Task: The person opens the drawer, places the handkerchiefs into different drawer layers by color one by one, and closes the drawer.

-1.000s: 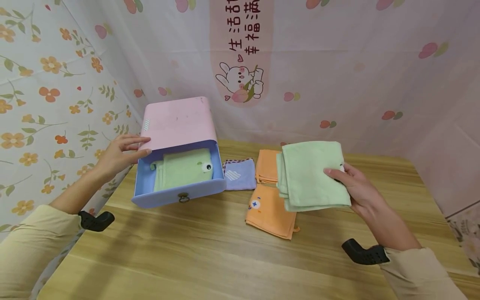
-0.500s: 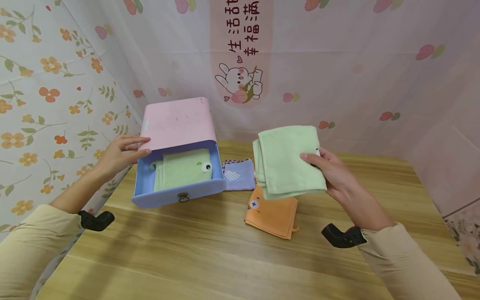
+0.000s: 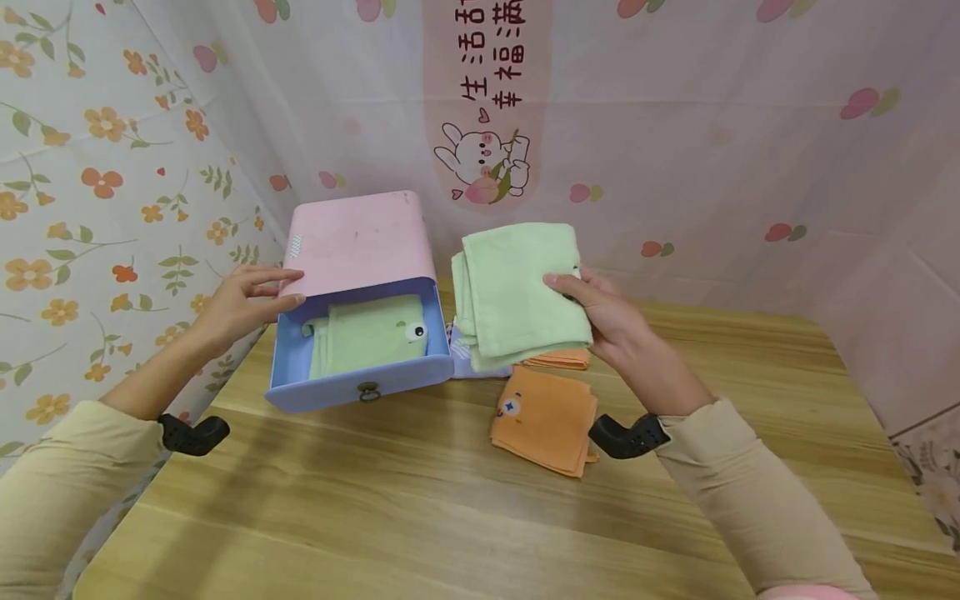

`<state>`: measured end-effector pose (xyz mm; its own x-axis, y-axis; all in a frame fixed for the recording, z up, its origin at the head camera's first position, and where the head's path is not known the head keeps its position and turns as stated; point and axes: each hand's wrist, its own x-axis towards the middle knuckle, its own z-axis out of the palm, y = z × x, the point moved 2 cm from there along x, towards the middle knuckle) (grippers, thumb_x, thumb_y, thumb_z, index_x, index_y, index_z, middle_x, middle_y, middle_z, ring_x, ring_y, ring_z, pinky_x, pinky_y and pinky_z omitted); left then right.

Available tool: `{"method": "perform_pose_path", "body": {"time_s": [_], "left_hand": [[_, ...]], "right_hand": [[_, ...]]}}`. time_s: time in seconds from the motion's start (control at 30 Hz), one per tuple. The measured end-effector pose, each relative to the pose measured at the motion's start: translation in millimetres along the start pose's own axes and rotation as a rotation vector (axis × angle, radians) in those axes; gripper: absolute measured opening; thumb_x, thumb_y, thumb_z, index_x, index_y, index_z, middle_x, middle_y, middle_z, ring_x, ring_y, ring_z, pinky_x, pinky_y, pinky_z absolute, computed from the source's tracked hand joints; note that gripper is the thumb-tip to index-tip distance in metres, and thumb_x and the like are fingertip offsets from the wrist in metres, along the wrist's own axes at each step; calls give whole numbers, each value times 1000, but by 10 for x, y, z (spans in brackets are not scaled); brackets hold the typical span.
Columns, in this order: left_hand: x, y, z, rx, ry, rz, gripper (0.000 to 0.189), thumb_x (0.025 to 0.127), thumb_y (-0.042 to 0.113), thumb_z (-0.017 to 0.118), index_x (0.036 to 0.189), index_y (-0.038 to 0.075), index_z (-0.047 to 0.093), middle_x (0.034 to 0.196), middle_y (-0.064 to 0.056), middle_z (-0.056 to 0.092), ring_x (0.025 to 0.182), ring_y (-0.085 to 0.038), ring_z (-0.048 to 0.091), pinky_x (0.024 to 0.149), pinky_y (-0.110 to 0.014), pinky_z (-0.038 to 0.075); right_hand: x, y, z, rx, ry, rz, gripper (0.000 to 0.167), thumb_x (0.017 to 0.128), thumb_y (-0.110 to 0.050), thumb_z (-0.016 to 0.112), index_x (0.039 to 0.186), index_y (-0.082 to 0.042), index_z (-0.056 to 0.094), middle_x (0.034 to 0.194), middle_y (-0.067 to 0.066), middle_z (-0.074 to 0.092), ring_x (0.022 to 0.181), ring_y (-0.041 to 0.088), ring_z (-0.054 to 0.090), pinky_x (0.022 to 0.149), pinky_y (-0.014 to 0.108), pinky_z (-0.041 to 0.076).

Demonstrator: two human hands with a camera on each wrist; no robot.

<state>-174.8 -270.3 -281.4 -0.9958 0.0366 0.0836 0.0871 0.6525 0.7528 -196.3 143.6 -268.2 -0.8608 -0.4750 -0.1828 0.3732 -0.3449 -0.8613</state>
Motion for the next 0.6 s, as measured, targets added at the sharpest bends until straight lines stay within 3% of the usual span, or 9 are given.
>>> {"method": "perform_pose_path", "body": {"time_s": [0.33,0.6], "left_hand": [[36,3,-10,-13,-39,-13,51,85,30,60,126,2,48,126,-23,26,114,-43,37,77,-43,48],[35,-5,-19,-22,-55,-8,50,85,27,59,127,0,46,130,-24,22,115,-44,35,77,-43,48]], "right_hand": [[299,68,323,12,0,39,31,89,-12,54,114,-8,37,92,5,54,74,13,59,64,23,50],[463,148,583,11,-89,33,30,92,-14,48,118,-12,34,97,6,51,77,15,59,66,25,50]]}}
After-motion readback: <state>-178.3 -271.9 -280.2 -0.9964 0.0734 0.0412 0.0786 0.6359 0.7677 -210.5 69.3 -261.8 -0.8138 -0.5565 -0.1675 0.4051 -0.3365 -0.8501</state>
